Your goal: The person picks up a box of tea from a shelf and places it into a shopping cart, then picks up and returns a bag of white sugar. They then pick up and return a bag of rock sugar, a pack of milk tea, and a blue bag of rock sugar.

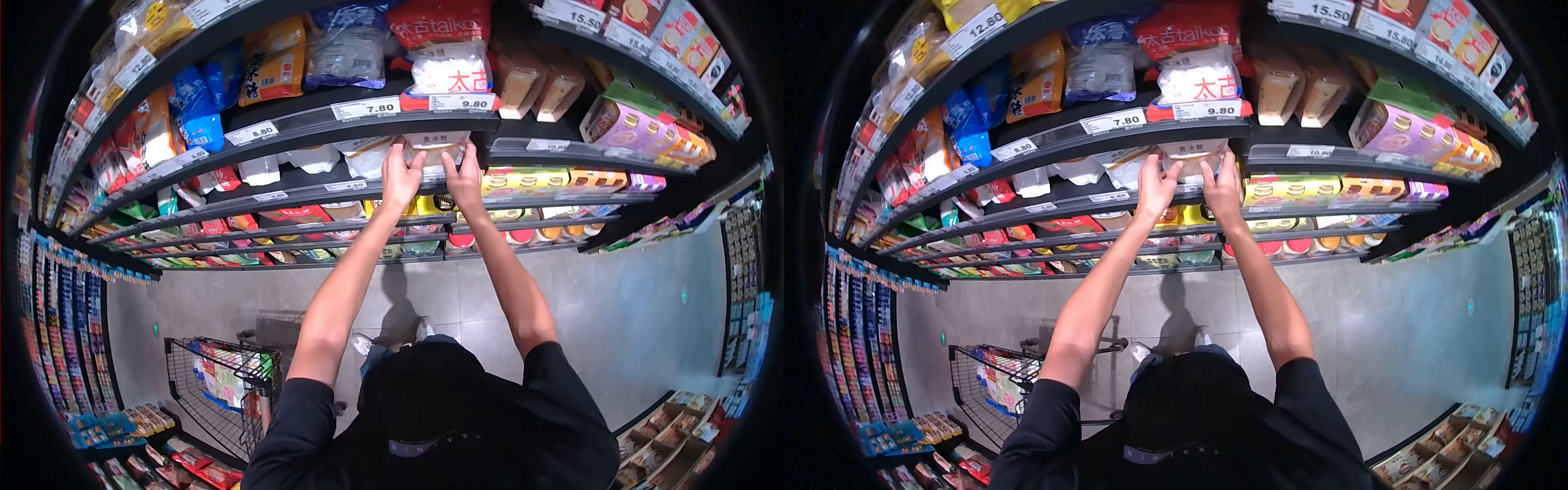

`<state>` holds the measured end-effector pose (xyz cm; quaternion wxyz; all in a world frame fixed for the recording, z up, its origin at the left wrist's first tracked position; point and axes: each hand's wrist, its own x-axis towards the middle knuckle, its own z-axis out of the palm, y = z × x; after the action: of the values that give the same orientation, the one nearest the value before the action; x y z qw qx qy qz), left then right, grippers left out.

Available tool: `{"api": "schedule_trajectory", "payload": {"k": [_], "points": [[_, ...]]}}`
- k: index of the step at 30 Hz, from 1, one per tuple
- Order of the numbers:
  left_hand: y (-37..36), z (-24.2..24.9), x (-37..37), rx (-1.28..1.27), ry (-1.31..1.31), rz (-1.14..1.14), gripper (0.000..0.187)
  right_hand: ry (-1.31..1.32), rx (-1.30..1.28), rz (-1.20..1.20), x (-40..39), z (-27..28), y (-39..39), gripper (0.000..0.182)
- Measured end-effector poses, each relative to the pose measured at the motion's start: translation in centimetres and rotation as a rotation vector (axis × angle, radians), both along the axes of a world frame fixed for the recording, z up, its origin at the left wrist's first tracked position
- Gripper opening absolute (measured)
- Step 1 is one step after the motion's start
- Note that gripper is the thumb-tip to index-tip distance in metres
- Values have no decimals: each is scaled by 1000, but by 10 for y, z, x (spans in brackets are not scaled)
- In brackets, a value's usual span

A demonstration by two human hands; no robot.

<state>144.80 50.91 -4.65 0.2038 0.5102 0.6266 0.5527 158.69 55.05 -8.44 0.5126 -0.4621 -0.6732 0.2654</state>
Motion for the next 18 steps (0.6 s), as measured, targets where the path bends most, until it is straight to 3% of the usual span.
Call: {"api": "schedule_trajectory", "payload": {"k": [3,7,9,10,12,13,14,16,18], "points": [[-15,7,2,34,87,56,48,-47,122,-1,2,10,-21,69],[-47,2,-7,148,23,91,47,120,125,101,12,12,-78,60],[-47,-23,-21,141,-40,116,42,-25,19,51,23,-7,-104,57],[-49,-27,-30,109,24,135,39,-20,64,46,26,-18,-116,56],[-49,-41,-58,109,208,134,33,-45,-124,79,35,-43,-144,55],[-42,-49,-72,-12,225,116,32,-136,165,-59,33,-61,-147,60],[-43,-29,-73,8,327,72,29,-26,10,-7,42,-76,-159,67],[-33,-35,-87,104,240,52,23,23,1,-7,50,-70,-179,73],[-23,-47,-115,19,133,32,16,46,5,45,59,-77,-183,64]]}}
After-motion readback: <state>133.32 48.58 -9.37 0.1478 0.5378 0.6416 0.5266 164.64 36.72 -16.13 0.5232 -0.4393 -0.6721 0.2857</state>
